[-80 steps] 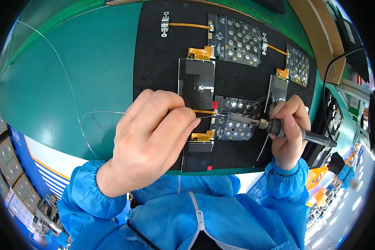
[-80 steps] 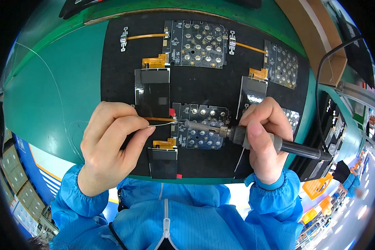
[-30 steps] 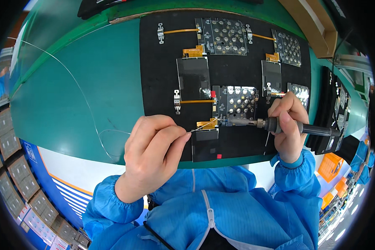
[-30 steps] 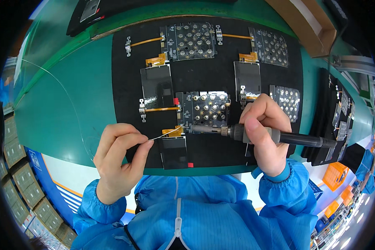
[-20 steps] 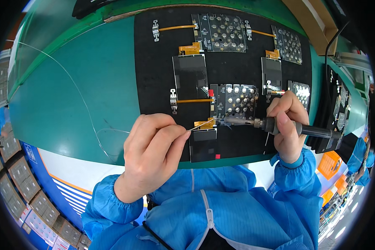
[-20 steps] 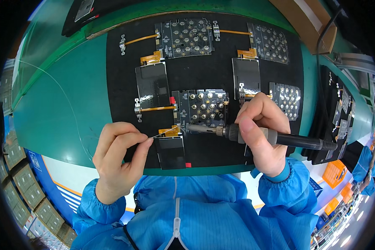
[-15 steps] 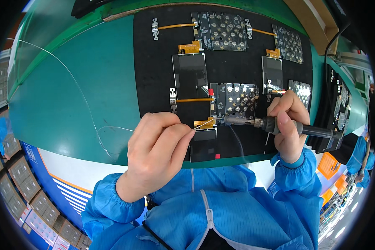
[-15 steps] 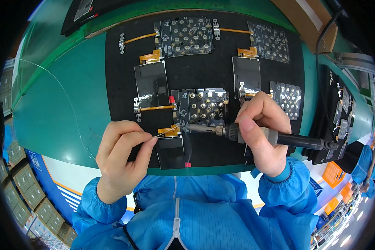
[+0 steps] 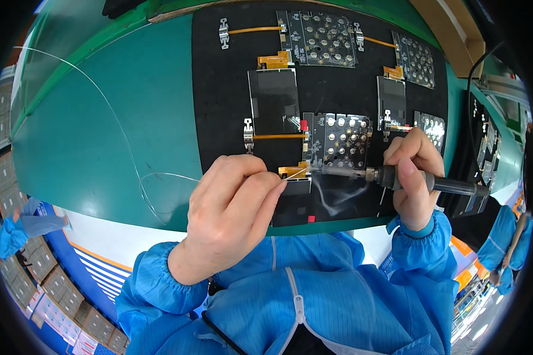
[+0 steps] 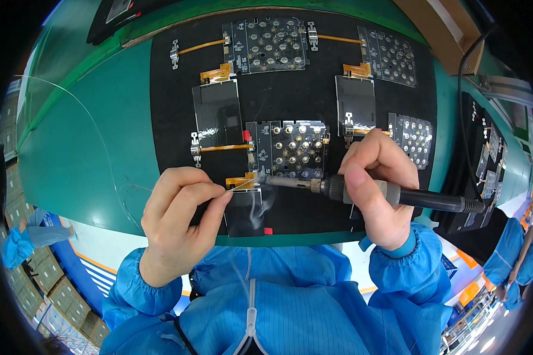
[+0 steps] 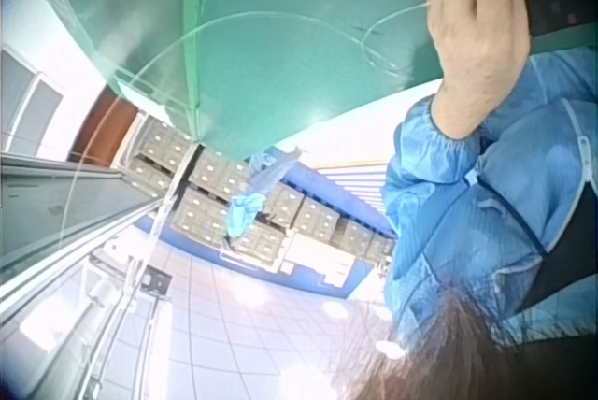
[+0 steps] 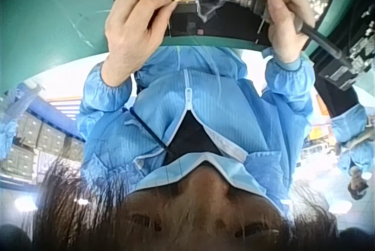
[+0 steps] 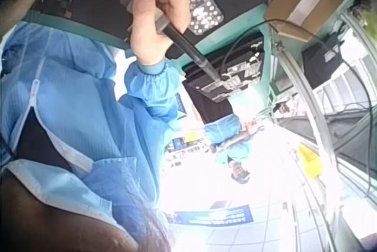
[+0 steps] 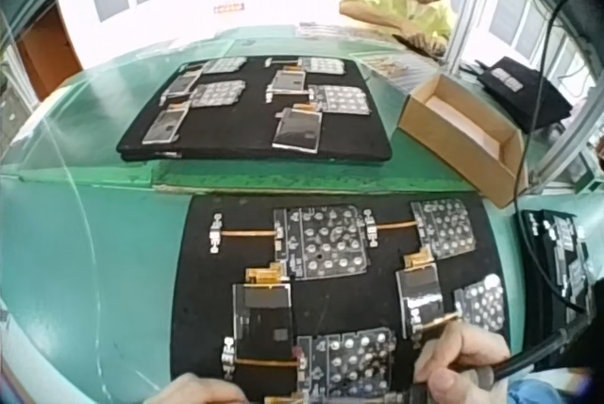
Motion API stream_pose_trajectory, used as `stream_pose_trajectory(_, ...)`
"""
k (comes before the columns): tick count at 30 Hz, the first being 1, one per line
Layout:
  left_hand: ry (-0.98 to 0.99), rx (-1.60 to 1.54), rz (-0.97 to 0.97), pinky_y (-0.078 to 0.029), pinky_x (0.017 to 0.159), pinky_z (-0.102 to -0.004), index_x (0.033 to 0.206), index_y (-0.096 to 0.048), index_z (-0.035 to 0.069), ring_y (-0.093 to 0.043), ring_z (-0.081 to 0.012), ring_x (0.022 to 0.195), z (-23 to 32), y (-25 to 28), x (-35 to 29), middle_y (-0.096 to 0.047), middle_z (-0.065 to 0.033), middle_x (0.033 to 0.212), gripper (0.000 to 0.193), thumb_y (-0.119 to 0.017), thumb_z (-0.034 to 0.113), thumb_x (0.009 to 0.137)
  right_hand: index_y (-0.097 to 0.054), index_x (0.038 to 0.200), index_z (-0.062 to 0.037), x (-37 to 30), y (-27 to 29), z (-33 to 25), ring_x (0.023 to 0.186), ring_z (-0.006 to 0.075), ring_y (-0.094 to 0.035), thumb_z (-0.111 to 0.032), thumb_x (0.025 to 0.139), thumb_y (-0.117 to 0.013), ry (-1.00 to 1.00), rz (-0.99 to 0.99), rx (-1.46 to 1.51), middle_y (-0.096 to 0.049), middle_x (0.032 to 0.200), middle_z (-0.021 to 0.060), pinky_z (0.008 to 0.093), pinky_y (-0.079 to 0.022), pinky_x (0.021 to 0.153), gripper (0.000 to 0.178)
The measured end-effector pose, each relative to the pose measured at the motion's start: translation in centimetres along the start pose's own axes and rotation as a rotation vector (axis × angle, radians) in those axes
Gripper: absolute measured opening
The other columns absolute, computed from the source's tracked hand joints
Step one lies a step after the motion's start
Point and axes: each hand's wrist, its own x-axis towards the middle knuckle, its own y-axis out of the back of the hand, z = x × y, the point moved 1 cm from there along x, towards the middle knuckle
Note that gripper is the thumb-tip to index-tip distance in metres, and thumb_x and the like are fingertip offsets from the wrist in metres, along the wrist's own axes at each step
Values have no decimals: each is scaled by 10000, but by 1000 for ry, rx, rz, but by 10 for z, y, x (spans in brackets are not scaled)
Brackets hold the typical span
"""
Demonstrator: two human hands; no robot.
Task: The person solders small electronic components onto an electronic board using a soldering iron and solder wire.
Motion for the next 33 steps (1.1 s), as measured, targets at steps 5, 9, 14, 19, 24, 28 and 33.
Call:
stream_pose_trajectory(5,3,-3,-5,-450,547,-287,743,-604,-1,-560,-213,673,2,-1,1,-555,-93,782,189,-720,-68,610,-475,767,-39,-1,3,2,576,48,-383,-197,838,-558,22,-17,-8,-482,706,34,199,-303,518,192)
stream_pose_trajectory(9,0,-18,5,-446,543,-289,738,-603,0,-556,-214,670,2,-3,1,-552,-92,773,190,-719,-73,606,-473,758,-39,-1,2,2,572,50,-387,-190,833,-557,-5,64,-25,-480,695,36,199,-307,518,188)
stream_pose_trajectory(14,-14,-29,12,-438,534,-294,737,-602,0,-551,-217,663,2,-4,2,-548,-91,766,193,-718,-77,603,-466,749,-39,0,1,2,559,53,-372,-192,828,-560,19,55,-32,-467,675,33,204,-292,504,196)
stream_pose_trajectory(19,-42,-26,5,-433,530,-297,747,-600,-2,-544,-222,655,3,-8,3,-542,-89,760,204,-719,-76,599,-467,748,-37,0,3,2,557,54,-364,-186,825,-558,20,12,-24,-462,674,29,205,-281,498,191)
stream_pose_trajectory(24,-64,-25,-5,-434,559,-310,775,-602,-4,-538,-229,675,4,-13,5,-528,-90,770,236,-733,-51,585,-467,755,-36,-1,4,3,556,54,-360,-195,828,-558,38,6,-35,-459,671,26,202,-278,496,198)
stream_pose_trajectory(28,26,36,-59,-432,576,-315,804,-607,-1,-532,-233,696,10,-10,9,-521,-91,774,267,-745,-19,577,-467,760,-37,-1,5,3,563,53,-355,-203,827,-562,37,22,-26,-462,686,32,197,-274,502,203)
stream_pose_trajectory(33,53,30,-88,-427,580,-323,826,-613,4,-530,-239,699,10,-9,11,-520,-88,772,287,-749,2,574,-473,764,-37,0,4,4,570,53,-354,-211,828,-562,22,72,-17,-465,704,39,198,-271,507,206)
